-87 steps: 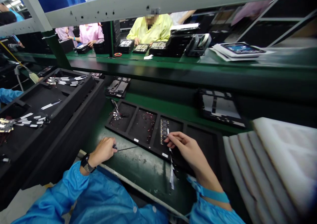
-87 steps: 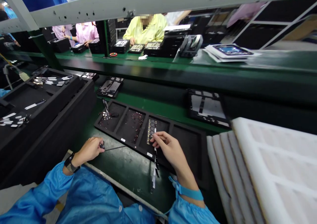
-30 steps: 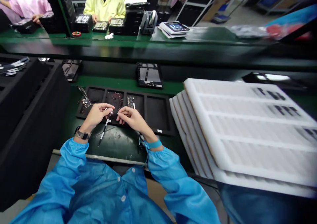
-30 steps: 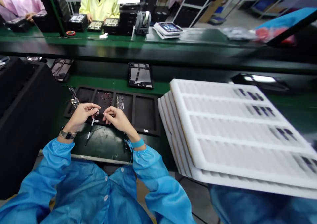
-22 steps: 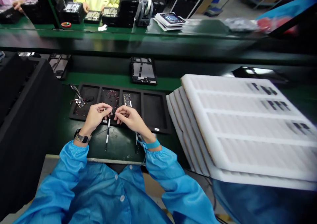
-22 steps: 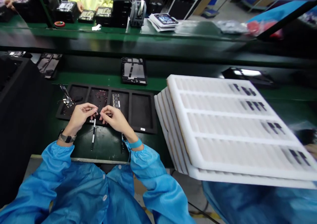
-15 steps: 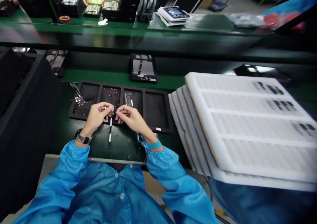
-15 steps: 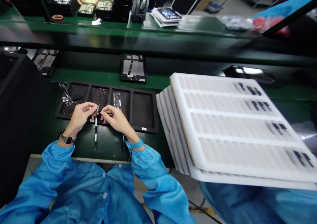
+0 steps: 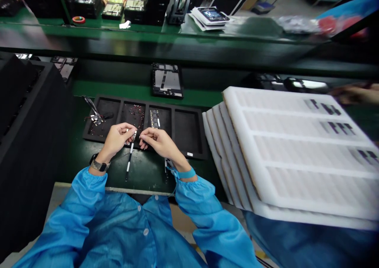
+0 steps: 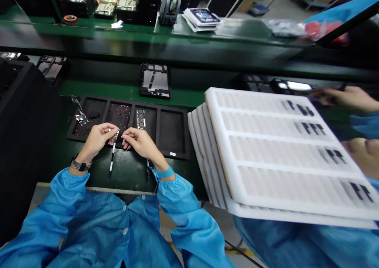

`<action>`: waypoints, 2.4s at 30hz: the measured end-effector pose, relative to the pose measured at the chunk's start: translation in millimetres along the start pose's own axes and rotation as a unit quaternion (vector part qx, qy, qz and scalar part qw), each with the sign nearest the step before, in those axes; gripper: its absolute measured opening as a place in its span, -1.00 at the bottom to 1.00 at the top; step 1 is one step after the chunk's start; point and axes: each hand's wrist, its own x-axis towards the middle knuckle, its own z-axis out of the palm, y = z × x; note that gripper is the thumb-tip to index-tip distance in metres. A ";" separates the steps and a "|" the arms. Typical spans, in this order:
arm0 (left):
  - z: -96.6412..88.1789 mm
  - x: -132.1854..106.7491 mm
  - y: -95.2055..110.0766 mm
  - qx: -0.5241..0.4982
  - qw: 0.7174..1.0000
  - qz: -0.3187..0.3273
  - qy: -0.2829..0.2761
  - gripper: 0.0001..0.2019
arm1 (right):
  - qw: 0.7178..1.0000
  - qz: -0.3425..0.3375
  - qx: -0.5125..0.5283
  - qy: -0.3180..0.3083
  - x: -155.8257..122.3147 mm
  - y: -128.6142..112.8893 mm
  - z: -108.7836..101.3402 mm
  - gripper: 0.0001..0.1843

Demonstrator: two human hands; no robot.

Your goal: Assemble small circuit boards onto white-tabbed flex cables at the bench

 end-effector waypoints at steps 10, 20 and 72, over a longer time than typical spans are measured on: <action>-3.7 -2.7 -0.6 0.030 0.993 -0.046 -0.106 -0.60 | 0.995 -0.059 -0.077 0.037 -2.6 -7.3 -0.9 -0.68; -2.0 -2.9 -0.7 0.012 0.993 -0.056 -0.103 -0.63 | 0.977 -0.120 -0.170 0.052 -1.9 -1.6 -1.4 -0.78; 5.1 -8.3 5.9 0.019 0.993 0.068 -0.091 -0.82 | 0.999 -0.003 0.001 0.037 -5.9 0.6 4.9 -0.52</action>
